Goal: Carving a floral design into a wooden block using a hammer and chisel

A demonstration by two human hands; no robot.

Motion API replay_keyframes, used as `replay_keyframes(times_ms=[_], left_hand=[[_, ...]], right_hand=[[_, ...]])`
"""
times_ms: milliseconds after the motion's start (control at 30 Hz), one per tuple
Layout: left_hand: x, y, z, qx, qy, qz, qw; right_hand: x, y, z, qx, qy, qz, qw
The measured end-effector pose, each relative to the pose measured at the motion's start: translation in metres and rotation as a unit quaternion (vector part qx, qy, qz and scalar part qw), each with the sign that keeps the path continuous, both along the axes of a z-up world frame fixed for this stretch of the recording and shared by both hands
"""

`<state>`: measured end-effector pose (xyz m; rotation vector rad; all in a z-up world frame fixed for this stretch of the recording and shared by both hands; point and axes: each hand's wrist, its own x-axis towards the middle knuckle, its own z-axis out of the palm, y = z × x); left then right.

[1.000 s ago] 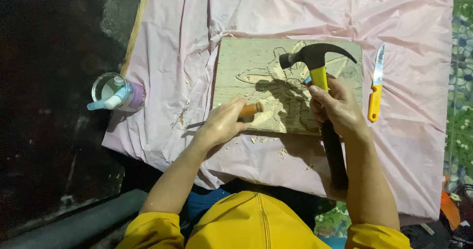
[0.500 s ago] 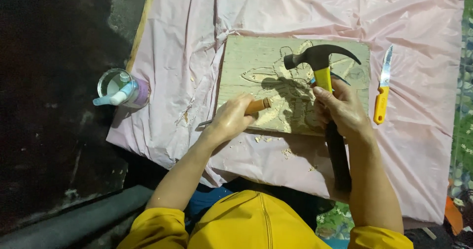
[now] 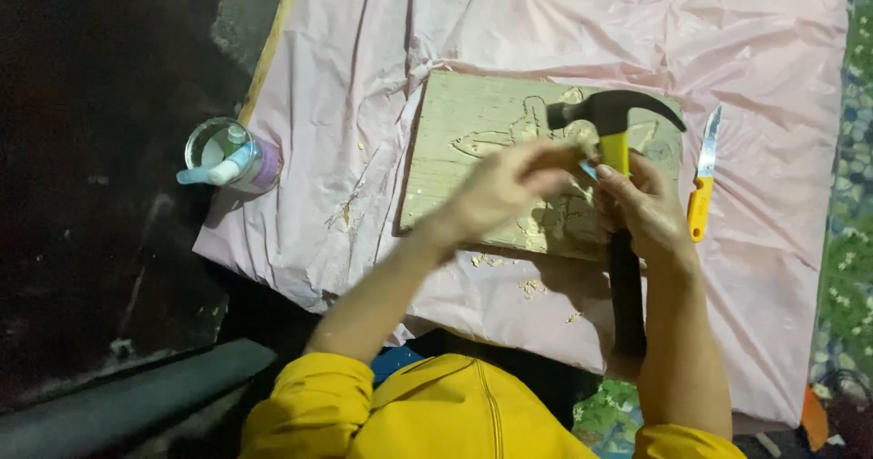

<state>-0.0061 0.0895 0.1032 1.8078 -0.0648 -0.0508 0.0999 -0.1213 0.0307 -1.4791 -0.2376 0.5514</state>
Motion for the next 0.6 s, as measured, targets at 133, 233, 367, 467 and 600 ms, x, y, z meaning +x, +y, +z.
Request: replay_keyframes(times_ms=[133,233,367,467,600], left_hand=[[0.022,-0.067,-0.064,0.079,-0.182,0.022,0.980],[0.034,-0.091,-0.090,0.138,-0.188,0.054,0.971],[0.040,-0.088,-0.094,0.149,-0.216,0.088,0.961],[0.047,-0.079,-0.096,0.128,-0.235,0.081,0.960],[0.052,-0.038,-0.072,-0.018,-0.277,0.132,0.952]], right_hand=[[0.022,-0.015,-0.020,-0.024,-0.029,-0.045,0.998],[0.019,-0.023,-0.006,-0.138,-0.065,-0.054,0.987],[0.023,-0.028,-0.006,-0.111,-0.072,-0.055,0.990],[0.013,-0.017,0.008,-0.069,-0.055,-0.044,0.995],[0.003,-0.009,0.018,-0.007,-0.030,-0.010,0.999]])
